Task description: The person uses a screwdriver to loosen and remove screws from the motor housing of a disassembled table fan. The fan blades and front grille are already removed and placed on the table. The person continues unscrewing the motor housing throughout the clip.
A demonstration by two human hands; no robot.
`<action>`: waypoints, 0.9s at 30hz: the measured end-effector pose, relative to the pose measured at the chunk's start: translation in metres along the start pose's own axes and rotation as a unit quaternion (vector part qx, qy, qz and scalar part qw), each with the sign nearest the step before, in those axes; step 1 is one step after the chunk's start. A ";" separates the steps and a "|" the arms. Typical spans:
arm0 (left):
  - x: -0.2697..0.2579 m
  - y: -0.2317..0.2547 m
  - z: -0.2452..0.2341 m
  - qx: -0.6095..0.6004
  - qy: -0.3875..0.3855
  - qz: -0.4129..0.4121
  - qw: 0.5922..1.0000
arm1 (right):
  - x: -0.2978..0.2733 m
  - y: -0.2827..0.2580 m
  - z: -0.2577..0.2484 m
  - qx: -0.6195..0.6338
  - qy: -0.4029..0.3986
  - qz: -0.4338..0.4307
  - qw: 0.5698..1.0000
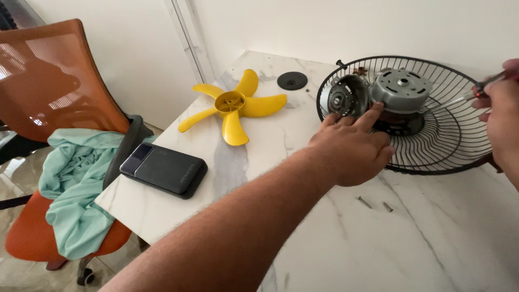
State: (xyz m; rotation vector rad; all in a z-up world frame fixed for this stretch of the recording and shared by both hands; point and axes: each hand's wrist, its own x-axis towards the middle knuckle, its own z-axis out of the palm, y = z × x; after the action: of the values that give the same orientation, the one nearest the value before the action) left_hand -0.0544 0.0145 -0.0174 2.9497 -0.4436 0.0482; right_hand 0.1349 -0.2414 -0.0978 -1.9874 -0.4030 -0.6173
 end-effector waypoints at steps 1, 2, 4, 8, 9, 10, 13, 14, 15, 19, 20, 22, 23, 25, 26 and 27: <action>0.000 0.000 0.000 0.000 0.003 0.002 1.000 | 0.001 0.003 0.000 0.037 0.005 -0.030 0.999; 0.000 0.000 0.000 0.002 0.000 0.001 1.000 | 0.000 0.006 0.000 0.027 0.000 -0.034 0.999; -0.001 -0.001 0.001 0.005 -0.006 0.000 1.000 | -0.001 0.009 0.003 0.007 -0.010 -0.042 0.999; -0.001 -0.001 0.002 0.001 0.006 0.004 1.000 | -0.001 0.010 0.002 -0.029 0.005 -0.009 1.000; -0.001 -0.001 0.002 0.000 0.007 0.003 1.000 | 0.000 0.009 0.000 -0.009 -0.002 -0.004 1.000; -0.001 -0.001 0.002 -0.001 0.010 0.002 1.000 | 0.001 0.007 -0.002 0.011 -0.010 -0.001 1.000; 0.000 -0.001 0.001 -0.002 -0.002 0.001 1.000 | 0.003 -0.001 0.000 0.005 -0.018 -0.010 1.000; 0.000 -0.001 0.000 0.000 -0.005 0.000 1.000 | 0.002 -0.004 0.000 -0.006 -0.013 -0.024 1.000; 0.001 -0.002 -0.001 0.003 -0.007 -0.001 1.000 | 0.000 -0.006 0.000 -0.016 -0.008 -0.038 0.999; 0.004 0.000 -0.001 0.012 -0.031 0.000 0.999 | -0.008 -0.013 -0.005 -0.087 -0.002 -0.045 0.995; 0.004 0.000 -0.001 0.012 -0.029 0.001 1.000 | -0.008 -0.014 -0.005 -0.070 -0.012 -0.052 0.996; 0.002 -0.001 -0.001 0.011 -0.024 0.001 1.000 | -0.008 -0.017 -0.006 -0.046 -0.031 -0.069 0.996; 0.002 0.000 -0.002 0.011 -0.025 -0.001 1.000 | -0.008 -0.018 -0.006 -0.040 -0.041 -0.080 0.995; 0.001 0.000 -0.002 0.010 -0.028 -0.004 1.000 | -0.011 -0.021 -0.005 -0.051 -0.062 -0.109 0.991; 0.001 0.000 -0.002 0.009 -0.026 -0.003 1.000 | -0.011 -0.022 -0.004 -0.037 -0.063 -0.096 0.993; 0.001 0.000 -0.002 0.009 -0.024 -0.002 1.000 | -0.011 -0.023 -0.003 -0.023 -0.063 -0.082 0.994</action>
State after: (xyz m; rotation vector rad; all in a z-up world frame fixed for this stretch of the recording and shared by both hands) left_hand -0.0538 0.0146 -0.0150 2.9746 -0.4462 -0.0194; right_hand 0.1133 -0.2333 -0.0868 -2.0582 -0.6405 -0.6098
